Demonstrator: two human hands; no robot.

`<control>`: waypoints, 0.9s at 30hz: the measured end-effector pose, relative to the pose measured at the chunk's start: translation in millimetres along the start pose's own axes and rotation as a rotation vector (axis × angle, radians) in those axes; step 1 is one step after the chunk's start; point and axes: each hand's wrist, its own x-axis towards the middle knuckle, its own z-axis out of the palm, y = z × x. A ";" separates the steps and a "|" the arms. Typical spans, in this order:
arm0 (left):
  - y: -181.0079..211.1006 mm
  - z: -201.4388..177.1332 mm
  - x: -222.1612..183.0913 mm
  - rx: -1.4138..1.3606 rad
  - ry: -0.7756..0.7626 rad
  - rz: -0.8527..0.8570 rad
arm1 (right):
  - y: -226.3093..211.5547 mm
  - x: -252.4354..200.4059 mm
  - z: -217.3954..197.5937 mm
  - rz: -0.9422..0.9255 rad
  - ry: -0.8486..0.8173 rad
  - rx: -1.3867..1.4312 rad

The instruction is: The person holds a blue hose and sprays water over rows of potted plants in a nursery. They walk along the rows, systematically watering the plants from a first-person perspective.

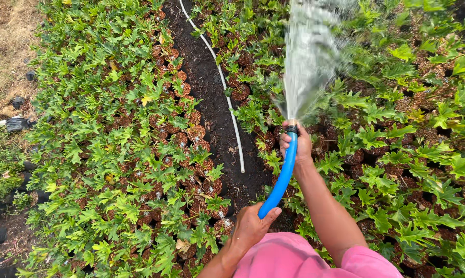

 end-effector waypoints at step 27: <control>-125.2 -216.6 181.1 -0.506 0.016 -0.148 | 209.0 260.7 133.1 0.089 0.194 -0.469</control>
